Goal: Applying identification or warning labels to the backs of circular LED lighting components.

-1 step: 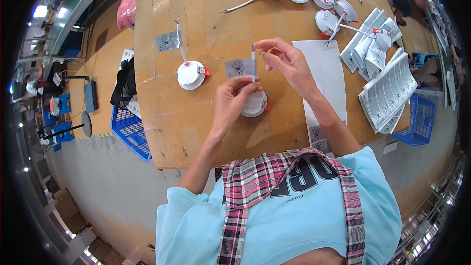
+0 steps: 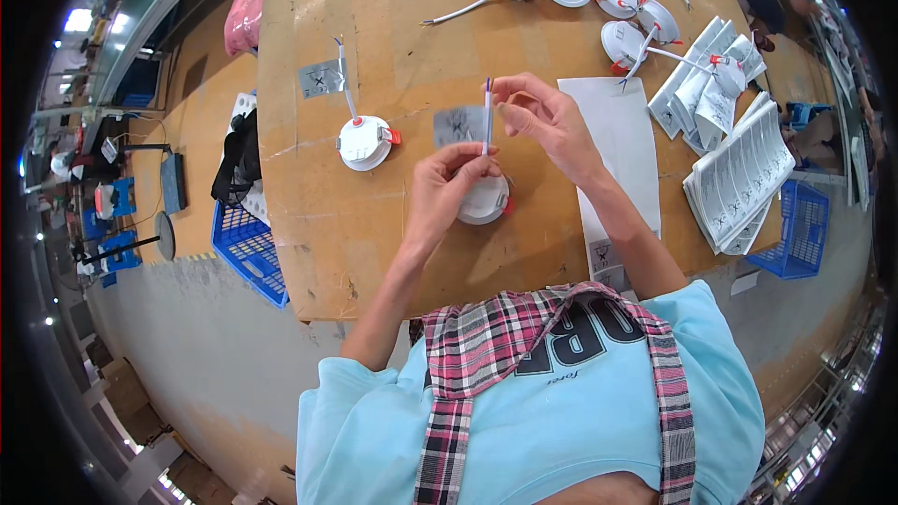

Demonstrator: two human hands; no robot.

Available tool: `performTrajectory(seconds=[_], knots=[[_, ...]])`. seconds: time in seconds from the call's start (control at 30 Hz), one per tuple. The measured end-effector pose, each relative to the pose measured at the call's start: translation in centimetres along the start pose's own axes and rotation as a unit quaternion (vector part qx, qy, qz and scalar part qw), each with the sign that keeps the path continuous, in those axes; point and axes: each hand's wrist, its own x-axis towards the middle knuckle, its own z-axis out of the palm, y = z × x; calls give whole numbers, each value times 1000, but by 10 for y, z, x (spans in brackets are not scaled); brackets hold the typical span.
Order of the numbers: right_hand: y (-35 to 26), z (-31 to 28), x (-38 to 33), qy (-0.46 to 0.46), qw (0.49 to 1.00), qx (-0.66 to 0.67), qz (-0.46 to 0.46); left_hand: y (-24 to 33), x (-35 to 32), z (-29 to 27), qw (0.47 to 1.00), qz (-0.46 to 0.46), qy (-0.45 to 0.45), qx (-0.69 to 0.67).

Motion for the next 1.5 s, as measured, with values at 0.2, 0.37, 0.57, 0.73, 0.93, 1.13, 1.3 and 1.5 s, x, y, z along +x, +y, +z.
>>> performTrajectory(seconds=[0.2,0.37,0.57,0.73,0.93,1.13,1.3,1.5], knots=[[0,1,0,-18,999,44,-18,12,0,0,992,-28,-63,-103],[-2,-2,-1,6,999,-11,-36,22,-4,3,988,-54,-88,-118],[1,-14,-3,40,999,-21,-5,25,-7,6,977,-73,-114,-165],[-10,1,0,11,989,-111,-102,23,-5,4,965,-89,-125,-213],[-4,-2,1,63,980,-131,-135,26,-2,5,965,-93,-124,-213],[-14,-14,2,171,977,-100,-80,12,17,-9,999,24,-13,20],[-34,-17,-2,172,973,-121,-93,14,53,-32,966,118,142,179],[-64,-40,-26,185,956,-192,-121,38,33,-17,865,208,281,361]])
